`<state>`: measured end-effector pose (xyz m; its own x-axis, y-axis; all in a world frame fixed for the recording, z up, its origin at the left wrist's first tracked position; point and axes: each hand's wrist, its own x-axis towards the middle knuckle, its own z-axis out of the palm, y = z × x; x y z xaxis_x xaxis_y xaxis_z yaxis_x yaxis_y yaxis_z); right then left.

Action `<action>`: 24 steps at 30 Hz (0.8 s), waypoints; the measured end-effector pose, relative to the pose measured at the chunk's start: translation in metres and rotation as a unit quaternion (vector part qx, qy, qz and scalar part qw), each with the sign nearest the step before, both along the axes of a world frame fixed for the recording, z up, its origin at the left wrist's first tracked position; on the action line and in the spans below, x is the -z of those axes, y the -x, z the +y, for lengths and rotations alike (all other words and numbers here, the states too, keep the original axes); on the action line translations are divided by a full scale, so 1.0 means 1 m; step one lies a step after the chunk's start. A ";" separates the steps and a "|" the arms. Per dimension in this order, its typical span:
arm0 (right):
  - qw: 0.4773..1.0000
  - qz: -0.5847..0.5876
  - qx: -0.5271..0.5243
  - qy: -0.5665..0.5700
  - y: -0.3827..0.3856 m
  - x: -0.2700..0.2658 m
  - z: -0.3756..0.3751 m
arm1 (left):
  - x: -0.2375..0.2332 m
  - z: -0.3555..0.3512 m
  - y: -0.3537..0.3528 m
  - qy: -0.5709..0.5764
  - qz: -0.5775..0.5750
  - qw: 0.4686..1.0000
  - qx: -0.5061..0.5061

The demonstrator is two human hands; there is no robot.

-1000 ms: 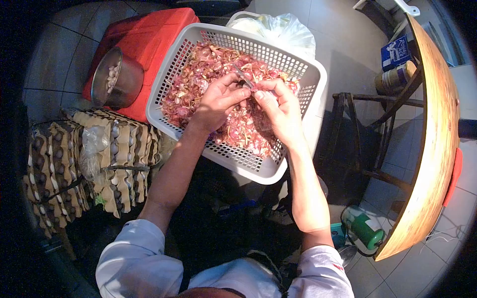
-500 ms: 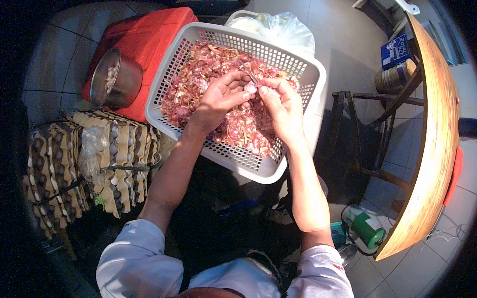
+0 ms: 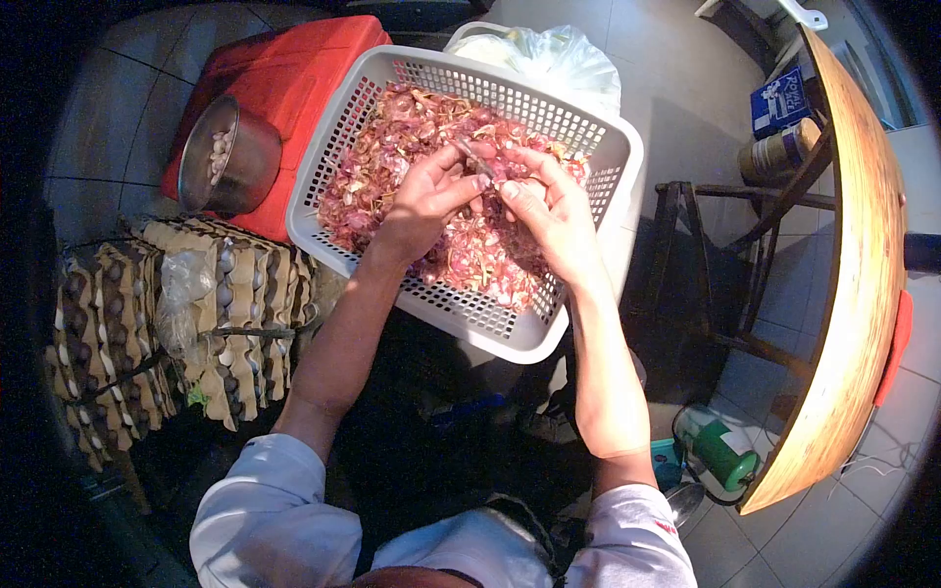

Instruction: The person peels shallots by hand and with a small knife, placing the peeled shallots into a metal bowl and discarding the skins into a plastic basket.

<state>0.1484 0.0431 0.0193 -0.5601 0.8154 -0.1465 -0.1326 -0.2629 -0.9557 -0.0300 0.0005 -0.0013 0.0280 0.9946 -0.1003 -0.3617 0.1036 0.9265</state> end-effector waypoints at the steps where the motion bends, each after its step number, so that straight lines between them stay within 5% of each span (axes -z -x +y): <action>1: 1.000 -0.007 -0.002 -0.005 0.000 0.000 0.000 | 0.000 0.000 0.002 0.009 -0.003 1.000 0.003; 6: 0.996 -0.030 0.018 -0.082 0.004 0.007 -0.002 | -0.010 -0.003 0.000 0.020 -0.056 0.998 -0.031; 10: 0.992 -0.018 0.122 -0.007 0.004 0.001 0.000 | -0.007 -0.002 0.001 0.034 -0.056 0.997 -0.037; 17: 0.985 -0.073 0.052 -0.150 0.005 0.008 -0.004 | -0.003 0.000 -0.001 0.006 -0.106 0.994 -0.027; 24: 0.981 -0.082 0.044 -0.172 0.006 0.002 -0.006 | -0.001 -0.002 0.000 0.025 -0.161 0.986 -0.032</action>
